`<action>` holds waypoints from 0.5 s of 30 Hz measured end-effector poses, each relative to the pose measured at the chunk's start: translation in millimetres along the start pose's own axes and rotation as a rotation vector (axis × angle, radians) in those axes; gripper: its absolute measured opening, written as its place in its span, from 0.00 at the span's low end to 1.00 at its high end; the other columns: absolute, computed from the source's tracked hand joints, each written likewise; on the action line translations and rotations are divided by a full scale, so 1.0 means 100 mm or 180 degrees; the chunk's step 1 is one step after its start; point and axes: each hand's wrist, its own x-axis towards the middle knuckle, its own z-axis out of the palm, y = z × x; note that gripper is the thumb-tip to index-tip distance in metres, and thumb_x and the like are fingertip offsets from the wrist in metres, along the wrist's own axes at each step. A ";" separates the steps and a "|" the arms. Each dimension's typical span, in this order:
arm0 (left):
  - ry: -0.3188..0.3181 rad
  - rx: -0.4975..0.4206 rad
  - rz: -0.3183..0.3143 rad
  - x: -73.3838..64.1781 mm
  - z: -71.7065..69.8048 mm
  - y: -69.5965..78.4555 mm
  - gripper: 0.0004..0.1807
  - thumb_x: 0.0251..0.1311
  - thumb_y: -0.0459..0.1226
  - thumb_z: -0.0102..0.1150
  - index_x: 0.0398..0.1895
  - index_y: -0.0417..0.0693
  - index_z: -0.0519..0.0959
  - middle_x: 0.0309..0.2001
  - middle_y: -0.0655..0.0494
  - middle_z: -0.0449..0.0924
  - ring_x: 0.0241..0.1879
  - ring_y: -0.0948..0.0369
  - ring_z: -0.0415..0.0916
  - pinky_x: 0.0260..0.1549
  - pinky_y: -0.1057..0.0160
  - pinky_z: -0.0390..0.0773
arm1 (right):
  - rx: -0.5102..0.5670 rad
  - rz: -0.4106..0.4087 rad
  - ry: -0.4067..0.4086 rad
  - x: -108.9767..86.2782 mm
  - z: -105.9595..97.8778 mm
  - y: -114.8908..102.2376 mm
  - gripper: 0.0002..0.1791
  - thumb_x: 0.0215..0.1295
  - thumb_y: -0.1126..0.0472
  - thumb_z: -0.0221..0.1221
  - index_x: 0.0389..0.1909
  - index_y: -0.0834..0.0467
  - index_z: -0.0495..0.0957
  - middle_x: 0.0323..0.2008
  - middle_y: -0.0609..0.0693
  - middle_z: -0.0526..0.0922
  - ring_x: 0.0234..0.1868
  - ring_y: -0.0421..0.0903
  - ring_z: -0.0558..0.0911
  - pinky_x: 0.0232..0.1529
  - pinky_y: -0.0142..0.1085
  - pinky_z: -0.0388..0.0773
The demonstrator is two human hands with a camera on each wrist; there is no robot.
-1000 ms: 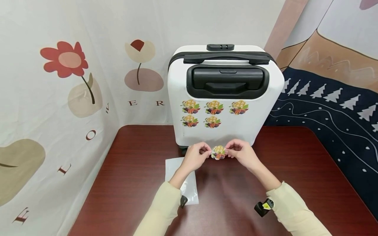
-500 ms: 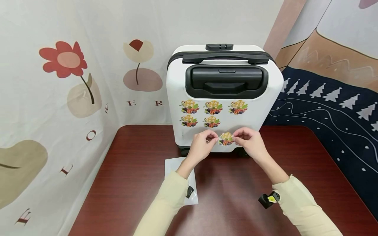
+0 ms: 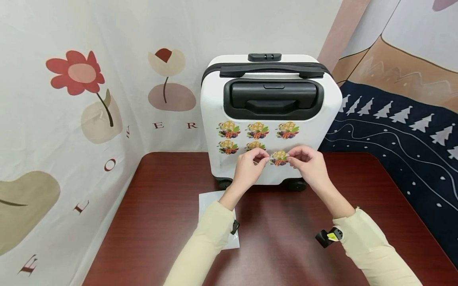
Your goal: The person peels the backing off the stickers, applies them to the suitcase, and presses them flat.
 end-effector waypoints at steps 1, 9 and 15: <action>0.0021 -0.0015 0.0020 0.01 0.01 0.00 0.02 0.58 0.33 0.58 0.29 0.44 0.79 0.27 0.55 0.79 0.26 0.64 0.75 0.28 0.72 0.74 | 0.0013 -0.0014 0.0017 0.00 0.00 -0.02 0.03 0.55 0.73 0.59 0.31 0.70 0.78 0.23 0.52 0.77 0.22 0.38 0.74 0.23 0.26 0.71; 0.0104 -0.0164 0.0015 0.04 0.04 0.06 0.02 0.58 0.33 0.58 0.30 0.44 0.79 0.27 0.55 0.80 0.23 0.66 0.75 0.25 0.73 0.74 | -0.0031 -0.0141 0.0158 -0.03 0.00 -0.30 0.04 0.55 0.77 0.56 0.31 0.75 0.75 0.23 0.61 0.75 0.21 0.40 0.72 0.23 0.24 0.71; 0.0173 -0.0167 -0.0014 0.05 0.06 0.10 0.03 0.59 0.33 0.56 0.30 0.45 0.78 0.25 0.56 0.80 0.20 0.68 0.74 0.23 0.73 0.73 | -0.0067 -0.0182 0.0225 -0.02 0.01 -0.32 0.04 0.55 0.77 0.56 0.32 0.75 0.75 0.24 0.62 0.75 0.22 0.39 0.72 0.24 0.24 0.70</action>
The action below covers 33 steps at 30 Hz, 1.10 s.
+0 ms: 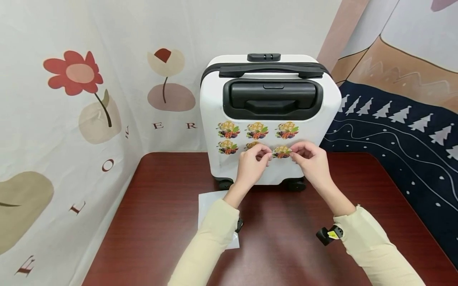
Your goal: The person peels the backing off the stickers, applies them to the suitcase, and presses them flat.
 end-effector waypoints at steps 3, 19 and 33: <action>0.0019 0.0071 0.0026 0.00 0.01 0.01 0.03 0.60 0.34 0.56 0.30 0.45 0.78 0.24 0.57 0.80 0.19 0.69 0.73 0.22 0.73 0.73 | 0.0008 -0.0030 0.0036 0.00 0.00 -0.01 0.04 0.55 0.78 0.56 0.31 0.75 0.76 0.24 0.62 0.75 0.22 0.38 0.72 0.24 0.23 0.70; 0.0137 0.0559 0.0358 0.05 0.05 -0.03 0.04 0.61 0.36 0.55 0.31 0.47 0.78 0.23 0.59 0.80 0.17 0.70 0.71 0.21 0.72 0.69 | -0.0654 -0.0638 0.0423 0.03 0.06 0.19 0.04 0.52 0.78 0.59 0.29 0.70 0.78 0.27 0.59 0.78 0.25 0.35 0.70 0.27 0.21 0.66; 0.0366 0.0844 0.0678 0.08 0.06 -0.04 0.03 0.59 0.34 0.57 0.30 0.46 0.80 0.24 0.59 0.80 0.20 0.65 0.73 0.22 0.70 0.69 | -0.1101 -0.1571 0.0583 0.09 0.11 0.42 0.09 0.46 0.80 0.60 0.29 0.68 0.76 0.27 0.58 0.75 0.24 0.46 0.72 0.27 0.23 0.66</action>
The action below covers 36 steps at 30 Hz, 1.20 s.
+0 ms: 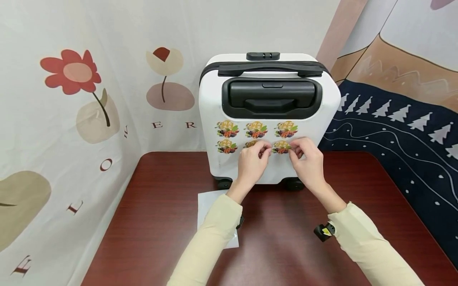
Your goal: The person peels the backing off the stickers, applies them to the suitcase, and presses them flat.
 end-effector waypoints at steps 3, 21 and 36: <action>0.0020 0.0060 0.0042 0.00 0.00 0.00 0.03 0.58 0.34 0.57 0.30 0.46 0.80 0.24 0.58 0.81 0.20 0.65 0.73 0.22 0.70 0.69 | -0.0088 -0.0102 -0.0026 -0.01 0.01 0.02 0.09 0.47 0.80 0.60 0.30 0.68 0.75 0.28 0.58 0.74 0.25 0.46 0.71 0.27 0.23 0.65; 0.0122 0.0448 0.0301 -0.01 0.04 -0.02 0.02 0.58 0.35 0.58 0.31 0.47 0.80 0.25 0.58 0.81 0.21 0.65 0.75 0.21 0.69 0.72 | -0.0597 -0.0536 -0.0042 -0.05 0.06 0.06 0.11 0.49 0.78 0.60 0.33 0.68 0.70 0.33 0.60 0.73 0.24 0.49 0.72 0.21 0.39 0.72; 0.0260 0.0406 0.0418 -0.03 0.04 -0.05 0.02 0.58 0.35 0.58 0.32 0.45 0.78 0.24 0.56 0.80 0.20 0.65 0.75 0.19 0.70 0.72 | -0.0619 -0.0450 0.0025 -0.02 0.02 0.07 0.12 0.48 0.76 0.62 0.34 0.68 0.71 0.34 0.61 0.73 0.26 0.52 0.75 0.24 0.43 0.75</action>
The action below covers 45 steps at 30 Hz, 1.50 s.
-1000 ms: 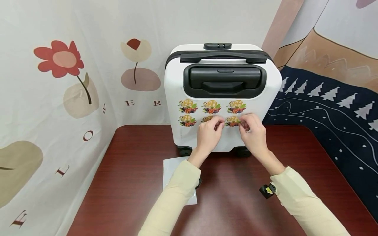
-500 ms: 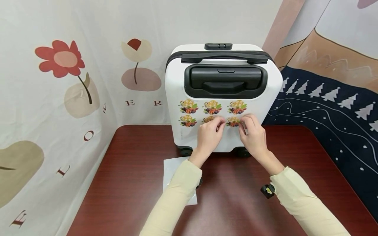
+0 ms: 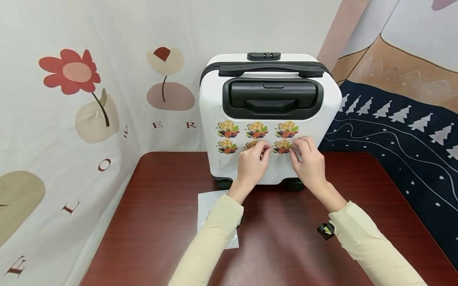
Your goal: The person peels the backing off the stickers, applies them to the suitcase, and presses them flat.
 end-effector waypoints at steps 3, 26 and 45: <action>-0.0017 -0.0096 -0.0033 0.01 -0.03 -0.02 0.03 0.59 0.36 0.58 0.32 0.45 0.77 0.23 0.57 0.80 0.19 0.65 0.74 0.19 0.70 0.71 | 0.0010 0.0014 -0.0034 0.02 -0.03 0.00 0.12 0.49 0.75 0.61 0.35 0.68 0.72 0.33 0.60 0.73 0.25 0.51 0.74 0.23 0.41 0.74; -0.1285 -0.0802 -0.0519 -0.06 -0.20 -0.07 0.15 0.63 0.37 0.52 0.53 0.49 0.74 0.27 0.58 0.81 0.24 0.67 0.75 0.22 0.71 0.71 | 0.1769 0.1063 -0.1277 0.31 -0.27 -0.15 0.12 0.57 0.71 0.59 0.43 0.65 0.76 0.39 0.56 0.79 0.35 0.40 0.78 0.37 0.25 0.74; -0.1448 -0.0953 -0.0633 -0.06 -0.23 -0.07 0.17 0.63 0.36 0.52 0.55 0.50 0.71 0.30 0.56 0.81 0.28 0.66 0.76 0.26 0.70 0.73 | 0.1955 0.1786 -0.1843 0.08 -0.20 -0.02 0.10 0.61 0.65 0.57 0.41 0.65 0.77 0.42 0.59 0.79 0.41 0.47 0.79 0.40 0.27 0.75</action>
